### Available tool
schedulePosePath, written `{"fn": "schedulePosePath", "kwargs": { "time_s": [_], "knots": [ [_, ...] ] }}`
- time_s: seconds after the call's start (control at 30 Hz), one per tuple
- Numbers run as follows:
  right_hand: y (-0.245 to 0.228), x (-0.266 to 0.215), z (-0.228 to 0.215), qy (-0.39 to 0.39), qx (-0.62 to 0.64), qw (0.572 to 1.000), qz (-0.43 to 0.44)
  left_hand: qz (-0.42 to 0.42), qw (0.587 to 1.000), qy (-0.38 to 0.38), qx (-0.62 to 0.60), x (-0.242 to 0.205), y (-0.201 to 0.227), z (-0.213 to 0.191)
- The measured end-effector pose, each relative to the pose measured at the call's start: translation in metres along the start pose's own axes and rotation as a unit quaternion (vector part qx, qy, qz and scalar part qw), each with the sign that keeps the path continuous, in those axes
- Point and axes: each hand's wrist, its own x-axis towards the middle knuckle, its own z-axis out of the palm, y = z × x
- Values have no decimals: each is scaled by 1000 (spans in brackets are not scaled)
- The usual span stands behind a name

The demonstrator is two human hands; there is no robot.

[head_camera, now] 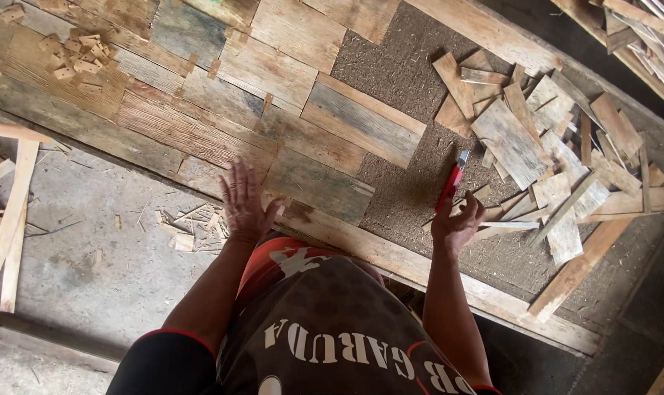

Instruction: Assembling and cutting thin wood tiles to create a mosaic pattern on a panel.

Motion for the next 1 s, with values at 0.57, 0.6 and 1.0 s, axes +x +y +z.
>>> {"fn": "schedulePosePath", "kwargs": {
  "time_s": [0.57, 0.6, 1.0],
  "knots": [
    [2, 11, 14, -88, -70, 994, 19, -76, 997, 15, 19, -22, -5, -17],
    [3, 12, 14, -82, -68, 994, 15, -76, 997, 7, 31, -22, -6, -16],
    [5, 6, -13, -75, -86, 991, 70, -85, 996, -6, 31, -21, -8, -12]
  ]
}}
